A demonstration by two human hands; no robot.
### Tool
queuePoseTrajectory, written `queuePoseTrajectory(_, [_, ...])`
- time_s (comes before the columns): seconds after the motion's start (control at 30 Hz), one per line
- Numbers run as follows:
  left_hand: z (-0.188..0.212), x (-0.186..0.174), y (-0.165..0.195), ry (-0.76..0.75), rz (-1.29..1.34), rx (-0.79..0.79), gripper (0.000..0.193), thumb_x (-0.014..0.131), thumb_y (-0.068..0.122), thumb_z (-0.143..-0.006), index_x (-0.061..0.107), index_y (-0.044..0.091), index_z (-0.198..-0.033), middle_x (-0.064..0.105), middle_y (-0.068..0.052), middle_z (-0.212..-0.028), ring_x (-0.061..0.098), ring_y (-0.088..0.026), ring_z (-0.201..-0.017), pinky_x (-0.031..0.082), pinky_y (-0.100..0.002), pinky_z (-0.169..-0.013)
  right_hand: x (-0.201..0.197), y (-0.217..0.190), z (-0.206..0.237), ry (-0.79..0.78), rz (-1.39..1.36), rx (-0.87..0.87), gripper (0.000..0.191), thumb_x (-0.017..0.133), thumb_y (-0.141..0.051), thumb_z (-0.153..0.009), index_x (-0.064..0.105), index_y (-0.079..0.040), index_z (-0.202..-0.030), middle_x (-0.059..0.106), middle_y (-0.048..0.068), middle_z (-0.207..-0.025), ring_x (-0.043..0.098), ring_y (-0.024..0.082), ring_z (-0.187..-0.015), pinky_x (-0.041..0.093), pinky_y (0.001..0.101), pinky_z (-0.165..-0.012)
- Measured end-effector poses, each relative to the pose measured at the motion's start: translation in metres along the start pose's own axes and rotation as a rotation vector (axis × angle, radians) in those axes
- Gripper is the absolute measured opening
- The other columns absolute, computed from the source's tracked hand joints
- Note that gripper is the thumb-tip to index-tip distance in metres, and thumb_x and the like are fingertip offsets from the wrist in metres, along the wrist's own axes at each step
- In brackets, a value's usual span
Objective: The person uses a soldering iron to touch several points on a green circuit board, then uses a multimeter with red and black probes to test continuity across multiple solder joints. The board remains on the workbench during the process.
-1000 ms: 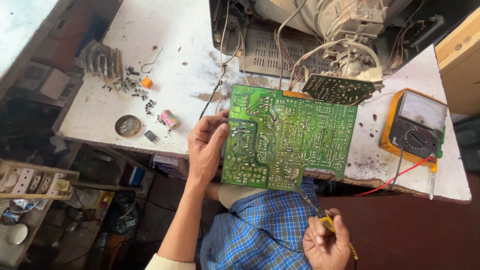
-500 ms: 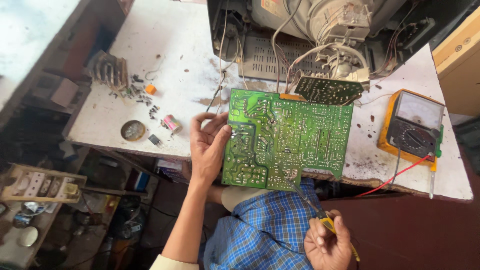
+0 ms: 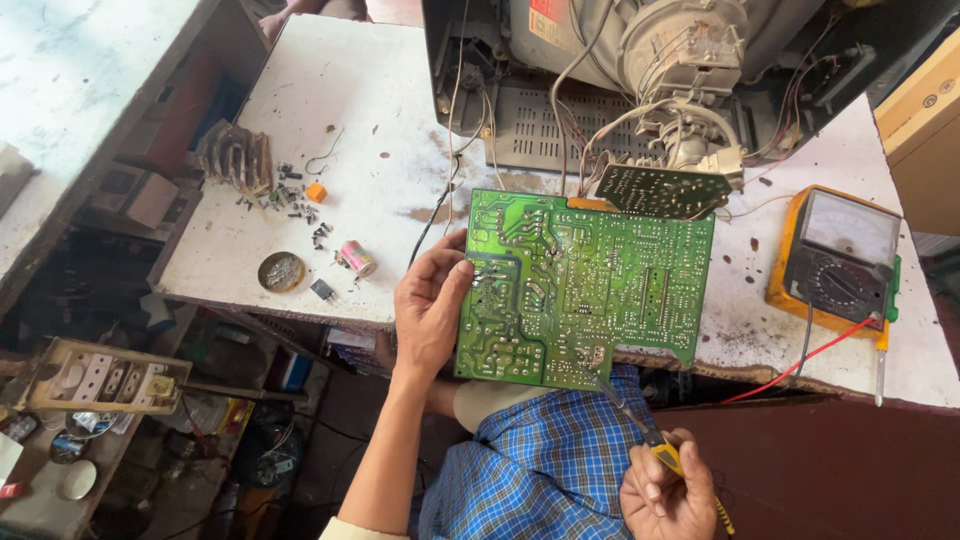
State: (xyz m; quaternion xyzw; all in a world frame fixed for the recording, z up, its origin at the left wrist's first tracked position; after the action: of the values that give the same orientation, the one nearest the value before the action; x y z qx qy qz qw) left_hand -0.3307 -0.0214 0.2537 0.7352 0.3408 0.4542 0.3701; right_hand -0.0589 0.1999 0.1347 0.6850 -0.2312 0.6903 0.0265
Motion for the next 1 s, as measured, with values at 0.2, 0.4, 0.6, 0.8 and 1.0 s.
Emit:
queuePoseTrajectory(0.2, [0.001,0.003,0.005,-0.001,0.012,0.011,0.014,0.063,0.003,-0.103,0.060,-0.004,-0.114,0.059,-0.022,-0.145,0.061,-0.016,-0.125,0.050,-0.029,-0.104,0.000,0.000,0.001,0.024,0.017,-0.007,0.027,0.057,-0.023,-0.111,0.068,0.002,-0.113,0.065,0.015,-0.085,0.056,0.018,-0.067,0.042,0.0207,-0.049])
queuePoseTrajectory(0.4, [0.002,0.000,0.004,0.012,-0.014,0.002,0.014,0.065,0.003,-0.103,0.062,-0.005,-0.114,0.060,-0.021,-0.144,0.060,-0.016,-0.121,0.050,-0.030,-0.103,0.001,0.001,0.002,0.038,-0.007,-0.019,0.025,0.058,-0.023,-0.109,0.068,0.000,-0.112,0.064,0.014,-0.084,0.056,0.019,-0.069,0.042,0.0209,-0.049])
queuePoseTrajectory(0.6, [0.007,0.000,0.012,0.070,-0.080,0.129,0.041,0.068,-0.003,-0.100,0.049,-0.001,-0.136,0.055,-0.011,-0.135,0.057,-0.011,-0.117,0.051,-0.026,-0.099,0.004,0.002,0.005,0.072,0.013,-0.034,0.024,0.059,-0.023,-0.109,0.068,-0.001,-0.115,0.062,0.013,-0.081,0.053,0.017,-0.067,0.040,0.0204,-0.051])
queuePoseTrajectory(0.8, [0.011,0.000,0.009,0.076,-0.092,0.070,0.055,0.069,-0.001,-0.101,0.039,0.006,-0.147,0.063,-0.009,-0.113,0.058,-0.008,-0.093,0.049,-0.021,-0.081,0.007,0.001,0.008,0.136,0.024,-0.024,0.023,0.060,-0.024,-0.106,0.067,-0.002,-0.111,0.059,0.010,-0.077,0.051,0.014,-0.063,0.040,0.0211,-0.051])
queuePoseTrajectory(1.0, [0.011,-0.002,0.018,0.100,-0.436,0.168,0.030,0.073,0.000,-0.098,0.054,0.004,-0.120,0.057,-0.005,-0.121,0.054,-0.009,-0.096,0.048,-0.021,-0.078,0.011,-0.002,0.010,0.149,0.027,-0.028,0.023,0.060,-0.023,-0.106,0.067,-0.002,-0.110,0.058,0.010,-0.075,0.051,0.014,-0.063,0.040,0.0203,-0.050])
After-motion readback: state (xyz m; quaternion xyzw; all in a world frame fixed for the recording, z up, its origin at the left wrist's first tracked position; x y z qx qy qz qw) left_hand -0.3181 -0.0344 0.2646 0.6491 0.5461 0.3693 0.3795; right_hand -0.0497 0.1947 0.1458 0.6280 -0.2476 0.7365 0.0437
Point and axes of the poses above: each hand's wrist, its own z-axis away from the middle knuckle, its own x-axis out of the palm, y = z × x, the point moved 7 cm from there along -z, towards the middle knuckle
